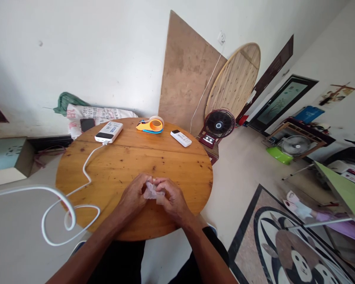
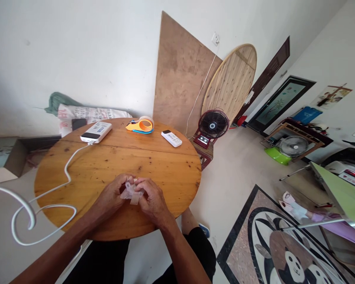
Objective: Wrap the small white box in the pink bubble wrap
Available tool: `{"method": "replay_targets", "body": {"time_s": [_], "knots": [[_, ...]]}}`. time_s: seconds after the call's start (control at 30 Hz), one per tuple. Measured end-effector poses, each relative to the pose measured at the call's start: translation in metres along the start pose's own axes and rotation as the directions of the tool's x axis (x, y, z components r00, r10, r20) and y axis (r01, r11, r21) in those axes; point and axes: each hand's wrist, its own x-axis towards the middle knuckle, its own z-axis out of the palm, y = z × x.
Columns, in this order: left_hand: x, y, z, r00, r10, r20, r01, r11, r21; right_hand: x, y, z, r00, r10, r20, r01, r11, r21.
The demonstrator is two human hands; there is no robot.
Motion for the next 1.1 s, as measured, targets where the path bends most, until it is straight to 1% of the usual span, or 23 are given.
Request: {"method": "replay_targets", "body": {"time_s": [0.07, 0.17, 0.27, 0.37, 0.43, 0.5, 0.6, 0.7, 0.8, 0.87, 0.9, 0.97, 1.03, 1.1], "knots": [[0.002, 0.001, -0.004, 0.999, 0.003, 0.046, -0.002, 0.999, -0.033, 0.0, 0.001, 0.001, 1.0, -0.002, 0.003, 0.002, 1.0, -0.005], [0.003, 0.005, -0.011, 0.995, 0.0, 0.104, 0.014, 0.991, -0.136, 0.0, 0.001, 0.002, 1.0, -0.007, 0.006, 0.007, 1.0, -0.007], [0.0, 0.007, -0.016, 0.995, 0.021, 0.099, -0.005, 0.986, -0.166, 0.0, 0.0, 0.001, 1.0, -0.018, 0.004, 0.018, 1.0, -0.01], [-0.007, 0.004, -0.018, 0.996, 0.084, 0.028, -0.082, 0.994, -0.07, -0.001, -0.002, -0.001, 0.999, -0.031, 0.029, 0.032, 0.999, -0.022], [-0.012, -0.003, -0.019, 0.988, 0.151, -0.013, -0.151, 0.988, 0.017, -0.002, -0.003, -0.001, 0.998, -0.047, 0.047, 0.049, 0.998, -0.038], [-0.017, -0.012, -0.019, 0.975, 0.222, -0.019, -0.218, 0.97, 0.106, -0.005, -0.002, -0.001, 0.996, -0.073, 0.049, 0.076, 0.995, -0.065], [-0.022, -0.024, -0.022, 0.952, 0.305, 0.03, -0.304, 0.924, 0.231, -0.01, 0.0, 0.0, 0.993, -0.105, 0.054, 0.111, 0.985, -0.13], [-0.024, -0.027, -0.026, 0.932, 0.349, 0.097, -0.361, 0.879, 0.312, -0.016, 0.002, 0.001, 0.99, -0.124, 0.066, 0.135, 0.972, -0.193], [-0.021, -0.025, -0.025, 0.913, 0.382, 0.143, -0.407, 0.845, 0.346, -0.019, 0.006, 0.003, 0.986, -0.152, 0.072, 0.165, 0.957, -0.239], [-0.017, -0.027, -0.022, 0.9, 0.403, 0.167, -0.437, 0.837, 0.329, -0.019, 0.009, 0.004, 0.982, -0.17, 0.08, 0.185, 0.95, -0.252], [-0.015, -0.029, -0.02, 0.899, 0.402, 0.175, -0.438, 0.845, 0.308, -0.018, 0.01, 0.004, 0.981, -0.176, 0.079, 0.191, 0.949, -0.252], [-0.01, -0.031, -0.016, 0.915, 0.362, 0.181, -0.398, 0.883, 0.249, -0.015, 0.01, 0.004, 0.983, -0.17, 0.07, 0.182, 0.955, -0.234], [-0.008, -0.03, -0.014, 0.946, 0.28, 0.165, -0.308, 0.934, 0.182, -0.011, 0.009, 0.002, 0.987, -0.15, 0.049, 0.157, 0.969, -0.191], [-0.007, -0.023, -0.015, 0.975, 0.169, 0.143, -0.186, 0.976, 0.113, -0.006, 0.006, -0.003, 0.995, -0.094, 0.03, 0.097, 0.988, -0.116]]}}
